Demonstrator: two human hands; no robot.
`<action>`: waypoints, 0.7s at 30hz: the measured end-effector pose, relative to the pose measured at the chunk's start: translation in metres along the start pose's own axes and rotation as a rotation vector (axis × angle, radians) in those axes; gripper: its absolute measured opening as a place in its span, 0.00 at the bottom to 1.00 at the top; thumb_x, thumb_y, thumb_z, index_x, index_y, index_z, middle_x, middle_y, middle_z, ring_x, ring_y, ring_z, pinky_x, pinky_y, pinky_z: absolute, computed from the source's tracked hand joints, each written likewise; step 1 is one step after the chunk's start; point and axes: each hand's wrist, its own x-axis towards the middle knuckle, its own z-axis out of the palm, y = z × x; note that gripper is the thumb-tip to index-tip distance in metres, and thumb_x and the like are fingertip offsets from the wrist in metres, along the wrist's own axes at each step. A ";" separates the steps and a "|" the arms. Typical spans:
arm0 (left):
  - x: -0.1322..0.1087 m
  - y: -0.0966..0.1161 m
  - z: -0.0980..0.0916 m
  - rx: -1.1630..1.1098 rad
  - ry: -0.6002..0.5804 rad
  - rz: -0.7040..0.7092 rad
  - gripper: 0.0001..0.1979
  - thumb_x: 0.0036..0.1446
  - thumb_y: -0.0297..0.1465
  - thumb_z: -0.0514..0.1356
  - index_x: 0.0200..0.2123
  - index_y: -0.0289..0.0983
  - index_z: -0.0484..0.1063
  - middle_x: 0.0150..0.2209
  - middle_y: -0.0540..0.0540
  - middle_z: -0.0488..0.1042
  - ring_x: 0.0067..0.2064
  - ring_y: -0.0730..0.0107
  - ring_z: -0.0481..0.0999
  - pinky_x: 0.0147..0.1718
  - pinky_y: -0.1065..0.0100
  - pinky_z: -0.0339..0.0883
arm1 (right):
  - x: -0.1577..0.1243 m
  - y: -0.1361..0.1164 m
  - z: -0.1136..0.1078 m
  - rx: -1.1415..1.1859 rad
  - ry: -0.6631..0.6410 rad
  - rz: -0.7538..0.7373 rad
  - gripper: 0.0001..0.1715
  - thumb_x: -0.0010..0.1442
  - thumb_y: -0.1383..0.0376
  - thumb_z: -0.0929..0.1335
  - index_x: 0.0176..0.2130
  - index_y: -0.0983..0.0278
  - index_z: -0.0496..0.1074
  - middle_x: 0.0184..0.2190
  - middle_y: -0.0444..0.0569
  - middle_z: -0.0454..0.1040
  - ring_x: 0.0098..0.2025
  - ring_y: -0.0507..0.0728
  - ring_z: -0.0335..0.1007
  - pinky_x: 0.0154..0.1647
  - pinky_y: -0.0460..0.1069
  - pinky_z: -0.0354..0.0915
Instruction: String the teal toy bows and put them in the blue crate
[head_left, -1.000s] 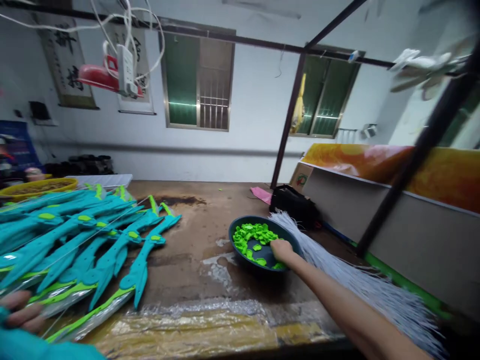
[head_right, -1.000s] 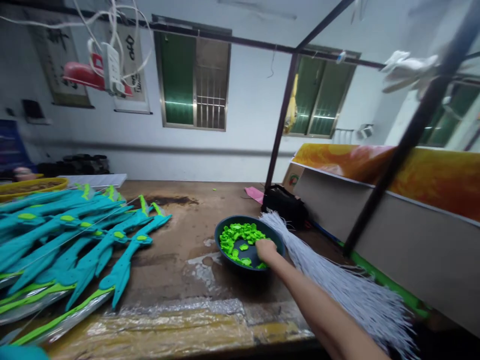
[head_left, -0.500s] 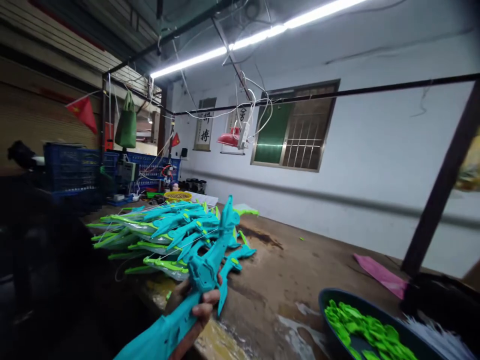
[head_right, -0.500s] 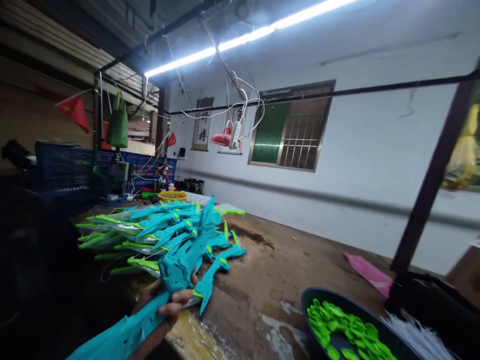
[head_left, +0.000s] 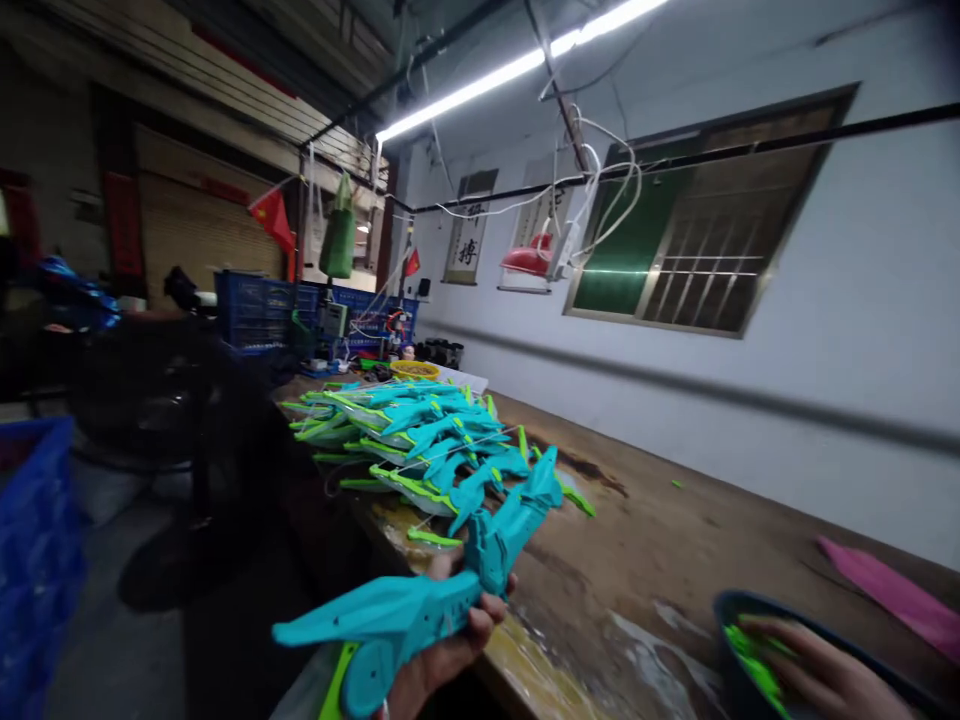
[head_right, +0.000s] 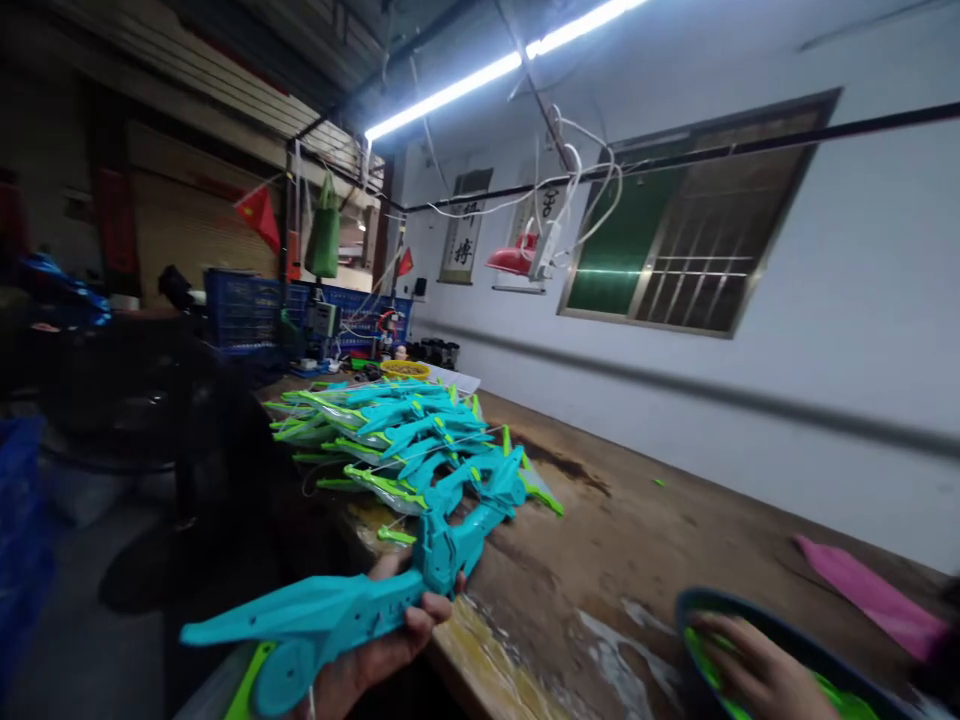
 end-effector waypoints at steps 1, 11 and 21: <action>0.000 -0.005 -0.003 0.007 0.011 -0.024 0.17 0.60 0.29 0.63 0.51 0.27 0.70 0.39 0.32 0.74 0.30 0.72 0.68 0.21 0.80 0.61 | -0.003 -0.014 0.002 0.046 -0.032 0.035 0.16 0.50 0.46 0.73 0.31 0.53 0.81 0.29 0.53 0.80 0.29 0.64 0.79 0.26 0.53 0.74; -0.002 -0.046 -0.019 0.207 0.100 -0.116 0.08 0.58 0.28 0.59 0.39 0.31 0.72 0.32 0.39 0.74 0.23 0.75 0.66 0.15 0.81 0.51 | 0.015 -0.186 0.058 0.398 -0.511 -0.347 0.08 0.66 0.69 0.69 0.36 0.64 0.80 0.35 0.48 0.76 0.34 0.51 0.74 0.36 0.44 0.68; -0.005 -0.053 -0.023 0.233 0.021 -0.159 0.08 0.55 0.29 0.63 0.39 0.34 0.73 0.32 0.43 0.73 0.26 0.75 0.69 0.18 0.81 0.54 | 0.013 -0.183 0.063 0.235 -0.656 -0.386 0.08 0.64 0.77 0.68 0.39 0.66 0.74 0.33 0.45 0.72 0.33 0.51 0.68 0.34 0.43 0.63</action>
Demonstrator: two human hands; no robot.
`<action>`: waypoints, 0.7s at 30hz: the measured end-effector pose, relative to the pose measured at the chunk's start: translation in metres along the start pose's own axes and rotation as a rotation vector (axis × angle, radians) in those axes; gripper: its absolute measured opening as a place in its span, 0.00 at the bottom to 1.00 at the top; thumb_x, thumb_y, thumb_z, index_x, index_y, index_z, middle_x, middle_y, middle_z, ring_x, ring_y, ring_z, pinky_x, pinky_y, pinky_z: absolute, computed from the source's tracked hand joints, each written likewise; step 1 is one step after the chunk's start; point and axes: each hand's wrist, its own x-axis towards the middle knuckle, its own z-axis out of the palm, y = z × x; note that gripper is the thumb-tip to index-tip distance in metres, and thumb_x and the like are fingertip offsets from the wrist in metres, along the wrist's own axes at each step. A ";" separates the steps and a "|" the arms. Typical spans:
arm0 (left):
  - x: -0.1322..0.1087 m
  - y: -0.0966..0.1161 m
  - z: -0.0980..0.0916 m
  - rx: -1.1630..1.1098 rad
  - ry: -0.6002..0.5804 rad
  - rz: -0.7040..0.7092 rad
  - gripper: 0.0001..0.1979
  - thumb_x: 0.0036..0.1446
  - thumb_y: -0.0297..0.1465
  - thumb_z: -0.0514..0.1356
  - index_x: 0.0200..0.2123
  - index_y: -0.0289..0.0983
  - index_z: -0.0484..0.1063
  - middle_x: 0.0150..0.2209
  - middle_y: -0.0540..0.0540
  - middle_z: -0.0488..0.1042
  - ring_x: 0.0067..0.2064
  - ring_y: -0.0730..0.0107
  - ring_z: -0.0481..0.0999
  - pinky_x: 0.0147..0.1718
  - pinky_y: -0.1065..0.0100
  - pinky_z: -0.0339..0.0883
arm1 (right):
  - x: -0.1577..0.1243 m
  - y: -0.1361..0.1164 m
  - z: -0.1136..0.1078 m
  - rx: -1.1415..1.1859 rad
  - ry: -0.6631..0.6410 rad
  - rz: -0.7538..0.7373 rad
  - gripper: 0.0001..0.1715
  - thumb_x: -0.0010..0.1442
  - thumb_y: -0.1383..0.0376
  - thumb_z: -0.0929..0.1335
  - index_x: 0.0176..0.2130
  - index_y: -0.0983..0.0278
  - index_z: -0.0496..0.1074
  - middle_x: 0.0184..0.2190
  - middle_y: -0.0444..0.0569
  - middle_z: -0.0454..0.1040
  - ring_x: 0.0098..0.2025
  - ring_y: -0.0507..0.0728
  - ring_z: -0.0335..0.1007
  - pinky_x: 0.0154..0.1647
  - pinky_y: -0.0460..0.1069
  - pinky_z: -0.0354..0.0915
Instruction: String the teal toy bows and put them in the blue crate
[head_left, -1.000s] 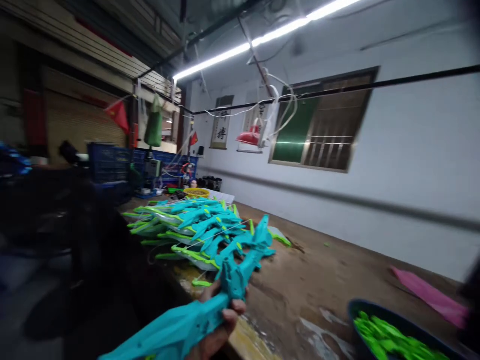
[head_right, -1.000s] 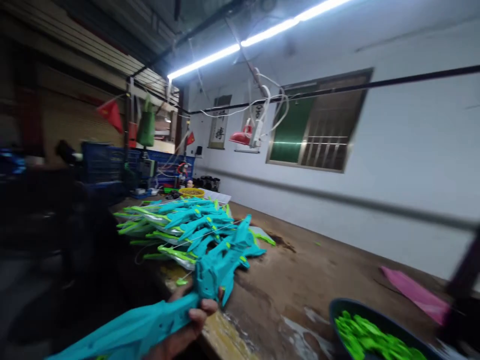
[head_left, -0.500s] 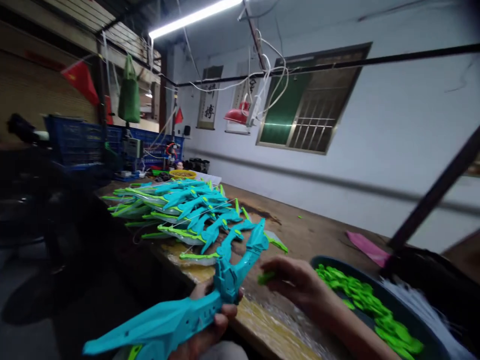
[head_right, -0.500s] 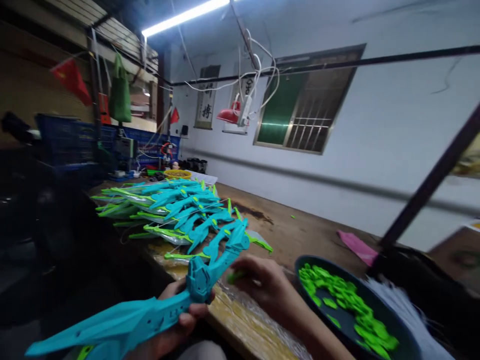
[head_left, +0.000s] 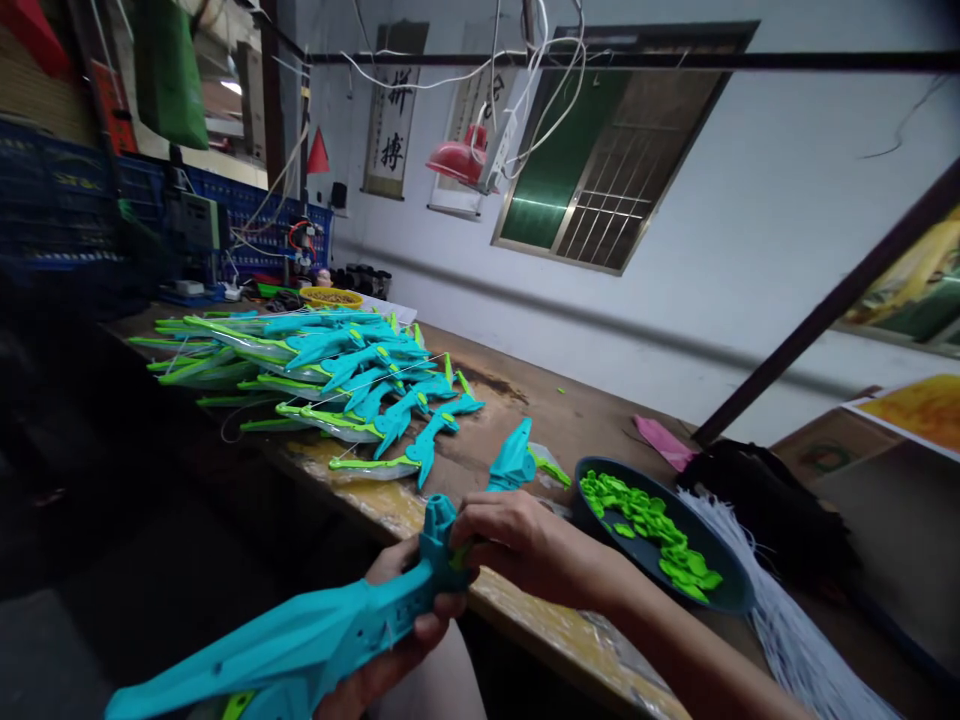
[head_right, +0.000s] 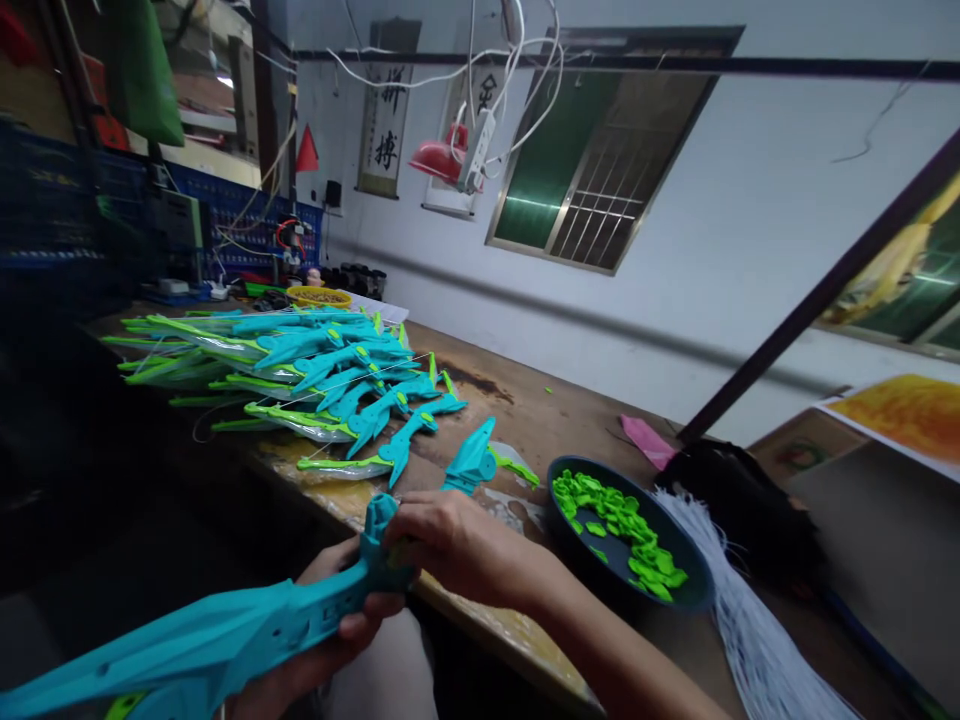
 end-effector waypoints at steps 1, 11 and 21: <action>-0.001 0.000 0.000 0.005 -0.007 -0.010 0.08 0.56 0.30 0.63 0.39 0.34 0.73 0.32 0.43 0.73 0.26 0.75 0.70 0.18 0.81 0.55 | 0.000 0.000 0.000 0.027 -0.009 -0.002 0.08 0.65 0.77 0.67 0.38 0.66 0.74 0.33 0.45 0.72 0.33 0.51 0.69 0.35 0.43 0.64; -0.017 -0.015 -0.019 0.235 0.028 0.244 0.31 0.40 0.27 0.77 0.50 0.42 0.76 0.41 0.43 0.78 0.39 0.59 0.81 0.34 0.69 0.73 | -0.005 -0.003 0.010 -0.148 0.131 0.092 0.22 0.56 0.81 0.71 0.46 0.63 0.67 0.44 0.48 0.68 0.39 0.53 0.67 0.39 0.47 0.66; -0.009 -0.015 -0.002 0.398 0.209 0.012 0.19 0.57 0.38 0.66 0.49 0.36 0.74 0.31 0.43 0.76 0.29 0.66 0.78 0.13 0.79 0.52 | -0.002 -0.002 0.002 -0.119 -0.063 0.173 0.20 0.48 0.68 0.81 0.37 0.66 0.72 0.33 0.41 0.67 0.34 0.52 0.64 0.32 0.45 0.56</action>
